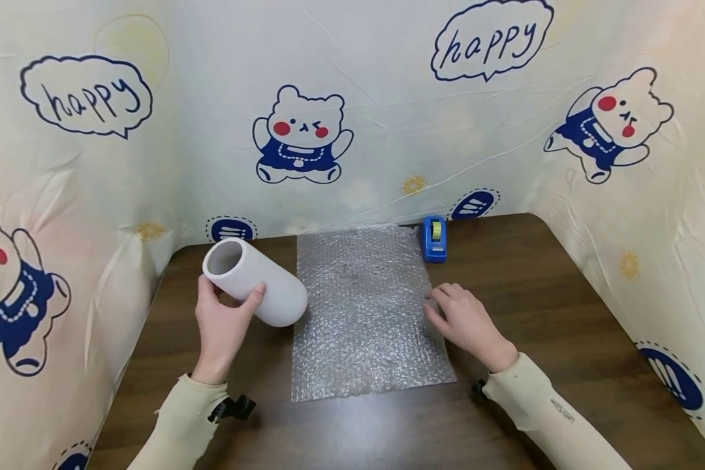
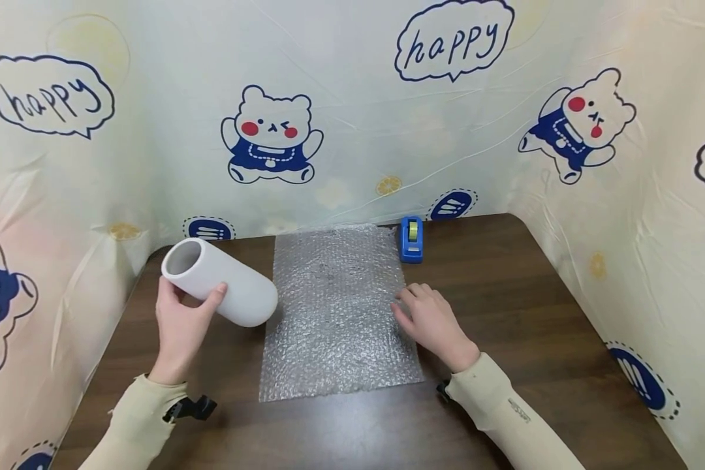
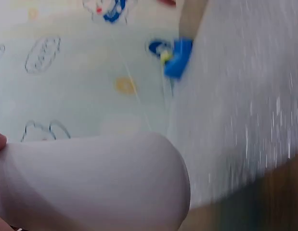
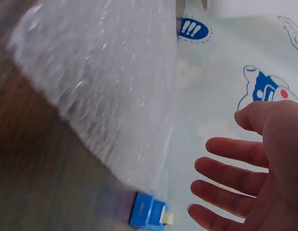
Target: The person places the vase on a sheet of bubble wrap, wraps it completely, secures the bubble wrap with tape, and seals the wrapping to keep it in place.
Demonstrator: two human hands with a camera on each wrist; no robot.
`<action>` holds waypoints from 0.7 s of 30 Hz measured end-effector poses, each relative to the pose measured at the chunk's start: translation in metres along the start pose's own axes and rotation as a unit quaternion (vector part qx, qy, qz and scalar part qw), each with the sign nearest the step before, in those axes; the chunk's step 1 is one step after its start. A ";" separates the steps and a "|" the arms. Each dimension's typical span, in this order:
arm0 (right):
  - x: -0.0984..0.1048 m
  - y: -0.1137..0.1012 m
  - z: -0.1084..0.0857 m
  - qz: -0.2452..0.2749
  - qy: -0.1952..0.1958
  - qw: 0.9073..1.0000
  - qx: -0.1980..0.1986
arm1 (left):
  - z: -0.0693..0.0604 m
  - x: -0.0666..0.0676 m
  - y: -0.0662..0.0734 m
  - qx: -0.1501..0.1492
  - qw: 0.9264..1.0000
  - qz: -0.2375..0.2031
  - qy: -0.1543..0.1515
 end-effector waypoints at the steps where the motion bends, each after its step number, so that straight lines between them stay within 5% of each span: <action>1: 0.000 -0.002 0.002 0.003 -0.002 1.000 0.003 | -0.003 -0.004 0.002 -0.001 1.000 -0.009 -0.007; 9: -0.004 -0.026 0.012 0.031 -0.014 0.999 0.031 | -0.025 -0.040 0.011 0.012 0.994 -0.080 -0.070; 21: -0.010 -0.065 0.030 0.142 -0.037 0.988 0.050 | -0.049 -0.088 0.013 0.031 0.977 -0.153 -0.142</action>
Point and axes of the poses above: each hand's wrist, its own z-axis towards the middle knuckle, its own x-axis out of the back of the hand, y = z × x, the point moved 8 cm from there along z, towards the middle knuckle, and after that the axes turned 8 degrees about x, right-handed, at the moved point
